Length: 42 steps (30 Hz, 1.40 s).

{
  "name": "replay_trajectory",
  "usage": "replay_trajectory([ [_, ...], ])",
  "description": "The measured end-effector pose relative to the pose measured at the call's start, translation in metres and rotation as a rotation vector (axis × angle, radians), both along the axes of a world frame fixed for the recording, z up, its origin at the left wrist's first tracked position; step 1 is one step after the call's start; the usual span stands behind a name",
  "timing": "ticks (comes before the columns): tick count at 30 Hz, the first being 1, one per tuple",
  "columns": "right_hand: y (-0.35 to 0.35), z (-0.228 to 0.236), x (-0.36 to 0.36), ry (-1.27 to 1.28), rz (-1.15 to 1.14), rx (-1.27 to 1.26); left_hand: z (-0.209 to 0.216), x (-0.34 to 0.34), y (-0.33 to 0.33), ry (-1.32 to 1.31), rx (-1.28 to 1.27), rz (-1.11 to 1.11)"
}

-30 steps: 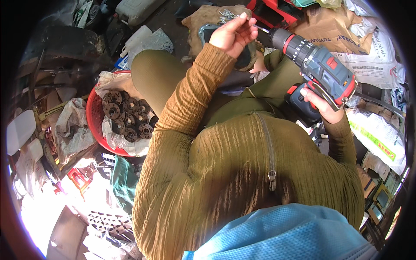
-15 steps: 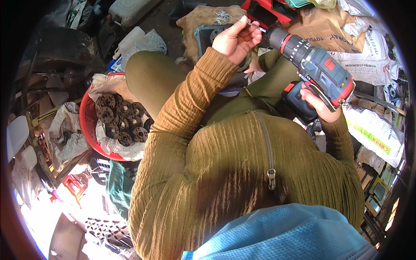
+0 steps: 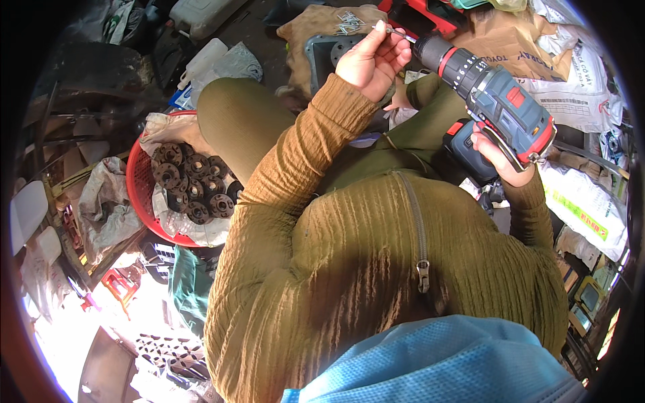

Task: The person sits on the floor and uses a cordless drill to fasten screws into a metal part. They repeatedly pick up screws, align the part, and operate the drill to secure the fasteners.

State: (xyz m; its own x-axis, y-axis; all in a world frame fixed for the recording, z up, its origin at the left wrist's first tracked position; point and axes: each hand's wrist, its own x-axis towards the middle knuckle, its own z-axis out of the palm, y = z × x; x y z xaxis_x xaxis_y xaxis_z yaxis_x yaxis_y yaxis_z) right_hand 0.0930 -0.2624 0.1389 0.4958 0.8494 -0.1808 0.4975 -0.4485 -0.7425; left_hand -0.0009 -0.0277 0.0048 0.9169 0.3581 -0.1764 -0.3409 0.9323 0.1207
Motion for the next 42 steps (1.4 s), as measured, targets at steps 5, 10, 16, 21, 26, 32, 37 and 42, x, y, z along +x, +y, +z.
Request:
replay_trajectory([
  [5,0.005,-0.004,-0.001,-0.045,0.045,-0.002,0.001,0.0,0.001,0.007,-0.013,0.059],
  [10,0.01,-0.004,0.001,-0.023,0.012,-0.007,-0.004,0.003,-0.004,0.013,0.02,0.076],
  [16,0.04,0.012,0.038,0.245,-0.104,-0.229,-0.036,0.004,0.019,0.399,0.297,0.266],
  [21,0.096,-0.002,0.085,0.168,0.063,-0.362,-0.07,-0.008,0.047,1.151,2.105,0.341],
  [26,0.13,-0.026,0.108,0.122,0.163,-0.493,-0.089,0.002,0.031,1.181,2.246,-0.168],
  [32,0.149,-0.046,0.125,0.113,0.204,-0.579,-0.103,0.015,0.034,1.116,2.251,-0.2],
  [37,0.157,-0.048,0.13,0.116,0.224,-0.667,-0.108,0.015,0.033,1.081,2.166,-0.153],
  [42,0.165,-0.055,0.128,0.06,0.25,-0.711,-0.109,0.015,0.033,1.07,2.15,-0.159],
])
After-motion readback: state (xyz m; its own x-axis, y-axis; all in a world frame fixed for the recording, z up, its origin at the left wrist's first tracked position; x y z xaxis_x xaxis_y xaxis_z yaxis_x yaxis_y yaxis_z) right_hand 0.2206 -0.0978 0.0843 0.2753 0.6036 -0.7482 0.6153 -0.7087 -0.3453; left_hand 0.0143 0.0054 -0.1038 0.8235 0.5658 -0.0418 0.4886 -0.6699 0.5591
